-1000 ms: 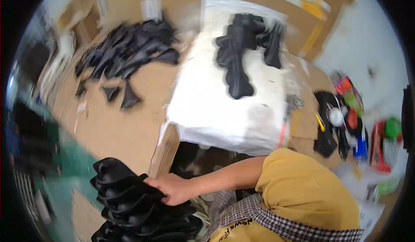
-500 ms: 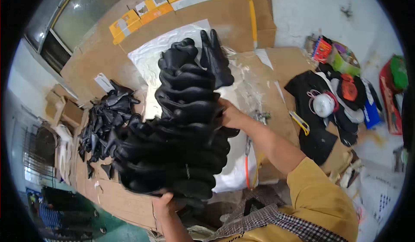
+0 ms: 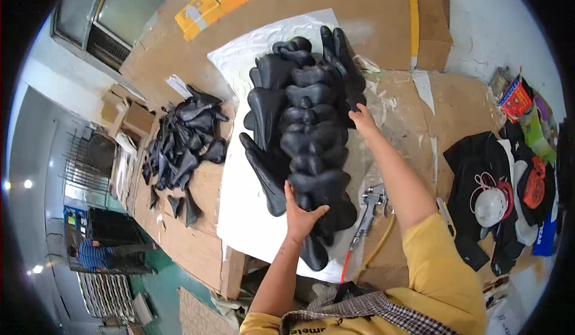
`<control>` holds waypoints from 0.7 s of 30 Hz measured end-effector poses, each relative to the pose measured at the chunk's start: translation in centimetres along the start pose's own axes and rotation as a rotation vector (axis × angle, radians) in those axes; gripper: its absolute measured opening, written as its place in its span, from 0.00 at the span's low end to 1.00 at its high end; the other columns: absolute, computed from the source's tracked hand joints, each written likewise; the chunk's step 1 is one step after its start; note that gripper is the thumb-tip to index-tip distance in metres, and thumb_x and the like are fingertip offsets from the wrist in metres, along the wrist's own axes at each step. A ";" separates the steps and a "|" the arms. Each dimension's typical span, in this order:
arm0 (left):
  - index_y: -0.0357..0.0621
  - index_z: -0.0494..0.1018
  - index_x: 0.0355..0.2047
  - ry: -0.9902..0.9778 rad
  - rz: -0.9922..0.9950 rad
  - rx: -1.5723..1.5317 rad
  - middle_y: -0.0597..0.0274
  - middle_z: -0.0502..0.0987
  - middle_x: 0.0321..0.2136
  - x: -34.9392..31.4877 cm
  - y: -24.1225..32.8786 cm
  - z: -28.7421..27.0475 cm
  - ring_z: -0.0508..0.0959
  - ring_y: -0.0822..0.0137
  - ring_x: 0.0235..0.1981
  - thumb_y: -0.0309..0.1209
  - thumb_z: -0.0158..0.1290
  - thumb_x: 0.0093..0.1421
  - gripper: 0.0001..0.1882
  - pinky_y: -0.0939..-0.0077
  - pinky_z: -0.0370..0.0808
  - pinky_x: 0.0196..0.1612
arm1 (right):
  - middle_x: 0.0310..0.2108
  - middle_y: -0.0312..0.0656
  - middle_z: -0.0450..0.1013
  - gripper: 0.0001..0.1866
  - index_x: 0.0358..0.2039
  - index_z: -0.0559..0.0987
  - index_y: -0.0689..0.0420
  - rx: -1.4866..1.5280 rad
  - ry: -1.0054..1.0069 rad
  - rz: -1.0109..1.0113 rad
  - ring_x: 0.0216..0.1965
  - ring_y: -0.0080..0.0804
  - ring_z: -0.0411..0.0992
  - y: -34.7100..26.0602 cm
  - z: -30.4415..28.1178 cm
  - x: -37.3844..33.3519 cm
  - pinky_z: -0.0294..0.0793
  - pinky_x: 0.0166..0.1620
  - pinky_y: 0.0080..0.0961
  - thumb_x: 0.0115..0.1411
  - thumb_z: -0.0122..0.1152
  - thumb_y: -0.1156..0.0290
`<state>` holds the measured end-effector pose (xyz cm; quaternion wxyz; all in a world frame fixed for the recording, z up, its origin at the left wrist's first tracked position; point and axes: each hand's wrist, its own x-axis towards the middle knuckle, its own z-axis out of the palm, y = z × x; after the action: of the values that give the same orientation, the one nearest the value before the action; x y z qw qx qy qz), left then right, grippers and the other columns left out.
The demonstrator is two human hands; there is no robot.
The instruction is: Sorting and cleaning bicycle saddles using an air blow gun in a workshop environment.
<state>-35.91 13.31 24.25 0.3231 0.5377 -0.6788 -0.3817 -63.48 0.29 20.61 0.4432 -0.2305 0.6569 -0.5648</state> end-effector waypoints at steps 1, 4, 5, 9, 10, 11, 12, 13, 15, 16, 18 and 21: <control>0.43 0.35 0.62 -0.036 -0.102 -0.053 0.43 0.55 0.56 -0.8 1.0 0.8 0.59 0.55 0.56 0.30 0.67 0.37 0.60 0.68 0.57 0.57 | 0.56 0.50 0.59 0.31 0.58 0.58 0.57 -0.013 0.000 0.013 0.57 0.37 0.58 0.8 -0.8 -0.9 0.57 0.56 0.30 0.55 0.55 0.63; 0.45 0.36 0.62 0.032 -0.090 -0.259 0.40 0.57 0.56 -1.1 -1.5 1.8 0.60 0.54 0.57 0.31 0.68 0.37 0.60 0.70 0.57 0.57 | 0.57 0.53 0.56 0.29 0.58 0.57 0.58 0.128 -0.149 -0.078 0.58 0.36 0.56 1.3 -0.9 -5.3 0.55 0.58 0.27 0.60 0.50 0.61; 0.45 0.37 0.62 0.033 -0.084 -0.280 0.39 0.57 0.55 -1.0 -1.2 1.8 0.60 0.55 0.57 0.32 0.67 0.37 0.59 0.70 0.57 0.57 | 0.57 0.53 0.56 0.29 0.58 0.57 0.58 0.108 -0.154 -0.056 0.58 0.36 0.56 2.1 -1.1 -6.6 0.55 0.58 0.27 0.60 0.50 0.61; 0.40 0.42 0.61 0.034 -0.044 -0.128 0.43 0.60 0.54 -1.5 -0.5 1.4 0.62 0.54 0.55 0.33 0.67 0.38 0.56 0.70 0.59 0.56 | 0.56 0.49 0.59 0.22 0.56 0.59 0.61 0.154 -0.126 -0.075 0.58 0.34 0.56 4.9 -2.8 -13.2 0.54 0.58 0.26 0.63 0.44 0.67; 0.39 0.43 0.61 0.033 -0.010 -0.096 0.42 0.60 0.53 -1.8 -0.5 1.7 0.62 0.52 0.55 0.35 0.67 0.37 0.56 0.68 0.58 0.56 | 0.55 0.50 0.60 0.22 0.54 0.61 0.61 0.112 -0.105 -0.149 0.57 0.37 0.57 6.7 -4.2 -14.0 0.55 0.58 0.27 0.62 0.46 0.67; 0.39 0.43 0.61 0.034 -0.034 -0.105 0.42 0.60 0.53 -2.2 -0.9 1.8 0.62 0.52 0.55 0.35 0.67 0.37 0.56 0.68 0.58 0.56 | 0.54 0.50 0.60 0.21 0.52 0.63 0.61 0.070 -0.089 -0.217 0.56 0.39 0.58 8.0 -5.2 -15.0 0.55 0.58 0.29 0.60 0.48 0.67; 0.39 0.44 0.60 0.017 -0.034 -0.024 0.43 0.61 0.53 -2.7 -1.3 1.9 0.62 0.51 0.54 0.36 0.67 0.35 0.56 0.66 0.58 0.56 | 0.54 0.50 0.60 0.21 0.52 0.63 0.61 0.053 -0.098 -0.202 0.56 0.39 0.58 9.1 -6.4 -16.1 0.55 0.58 0.29 0.60 0.48 0.67; 0.38 0.45 0.60 0.001 -0.034 0.057 0.43 0.61 0.52 -3.3 -1.7 1.8 0.62 0.50 0.54 0.37 0.68 0.34 0.57 0.65 0.58 0.56 | 0.52 0.51 0.62 0.21 0.50 0.66 0.61 -0.306 -0.110 -0.273 0.55 0.42 0.59 9.5 -7.3 -17.5 0.56 0.57 0.32 0.57 0.51 0.68; 0.37 0.46 0.60 0.007 -0.058 0.087 0.43 0.61 0.52 -4.5 -2.3 1.7 0.62 0.48 0.53 0.39 0.68 0.33 0.58 0.62 0.59 0.55 | 0.51 0.52 0.63 0.21 0.48 0.68 0.61 -0.678 -0.148 -0.337 0.53 0.46 0.60 9.8 -8.2 -20.0 0.57 0.56 0.34 0.54 0.54 0.68; 0.37 0.46 0.59 0.009 -0.023 0.148 0.43 0.60 0.52 -5.0 -2.3 1.5 0.62 0.48 0.53 0.40 0.68 0.32 0.57 0.62 0.59 0.55 | 0.49 0.53 0.64 0.21 0.46 0.69 0.61 -0.858 -0.206 -0.494 0.52 0.49 0.60 9.7 -8.2 -20.9 0.58 0.55 0.37 0.51 0.55 0.69; 0.36 0.48 0.58 0.031 0.035 0.201 0.43 0.59 0.53 -5.8 -2.7 1.3 0.62 0.47 0.53 0.42 0.68 0.31 0.57 0.61 0.59 0.54 | 0.47 0.53 0.65 0.20 0.44 0.70 0.61 -1.070 -0.261 -0.693 0.51 0.51 0.60 9.9 -8.3 -22.4 0.58 0.53 0.42 0.48 0.55 0.70; 0.36 0.50 0.58 0.047 0.095 0.149 0.41 0.57 0.54 -7.3 -4.2 -0.6 0.58 0.47 0.56 0.45 0.66 0.33 0.55 0.59 0.56 0.57 | 0.47 0.52 0.65 0.19 0.42 0.71 0.61 -1.124 -0.246 -0.770 0.50 0.50 0.61 10.9 -9.4 -23.2 0.59 0.53 0.41 0.48 0.55 0.72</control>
<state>-31.85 19.81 20.71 0.3157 0.5364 -0.7222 -0.3018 -57.63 26.82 17.49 0.0958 -0.7043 0.6663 -0.2254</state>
